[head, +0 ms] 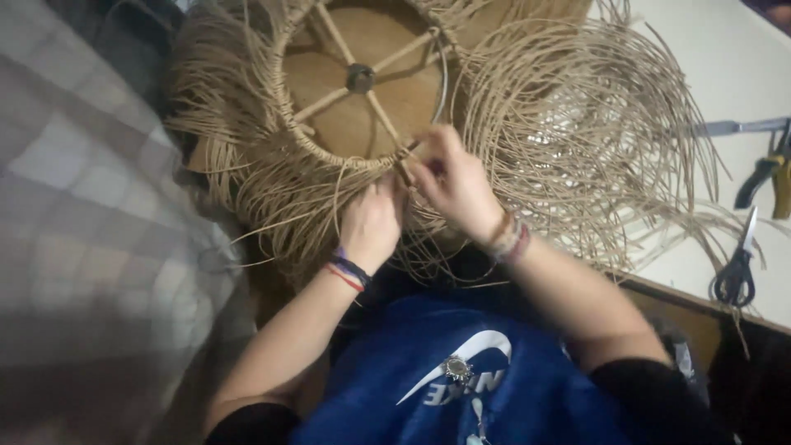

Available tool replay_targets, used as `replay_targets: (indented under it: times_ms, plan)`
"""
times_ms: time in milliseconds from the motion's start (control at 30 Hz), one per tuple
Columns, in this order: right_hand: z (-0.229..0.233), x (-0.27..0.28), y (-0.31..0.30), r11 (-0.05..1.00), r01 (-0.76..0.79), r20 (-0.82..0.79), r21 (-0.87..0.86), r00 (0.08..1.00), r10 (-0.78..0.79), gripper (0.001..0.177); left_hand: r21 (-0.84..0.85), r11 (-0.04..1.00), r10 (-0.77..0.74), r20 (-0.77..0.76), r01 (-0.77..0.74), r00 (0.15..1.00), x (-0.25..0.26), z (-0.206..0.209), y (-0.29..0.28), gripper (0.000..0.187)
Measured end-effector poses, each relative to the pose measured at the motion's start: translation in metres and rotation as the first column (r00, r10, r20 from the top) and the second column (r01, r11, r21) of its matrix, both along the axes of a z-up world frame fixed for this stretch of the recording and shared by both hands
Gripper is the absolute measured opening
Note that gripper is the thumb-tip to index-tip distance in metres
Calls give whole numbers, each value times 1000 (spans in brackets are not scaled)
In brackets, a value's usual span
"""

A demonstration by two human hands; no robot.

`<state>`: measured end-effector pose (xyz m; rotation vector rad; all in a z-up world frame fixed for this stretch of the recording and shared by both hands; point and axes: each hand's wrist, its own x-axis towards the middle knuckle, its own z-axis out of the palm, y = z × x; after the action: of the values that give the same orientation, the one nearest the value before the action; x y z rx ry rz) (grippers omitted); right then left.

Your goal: The person is weaving straw strands onto a circular frame to create a decorative item.

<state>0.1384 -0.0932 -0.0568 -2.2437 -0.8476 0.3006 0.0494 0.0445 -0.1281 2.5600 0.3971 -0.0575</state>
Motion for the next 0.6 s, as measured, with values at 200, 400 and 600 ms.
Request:
replay_targets:
  times_ms: [200,400,600]
  plan:
    - [-49,-18,-24,908,311,-672,281,740,-45,20,-62,988,-135,64,139,989,-3,-17,-2,22]
    - [-21,-17,-16,891,359,-777,278,630,-11,21,-327,934,-195,-131,143,972,-10,-51,-15,32]
    - [-10,3,-34,915,-332,-250,228,888,385,48,112,928,-370,406,356,836,-36,65,-22,22]
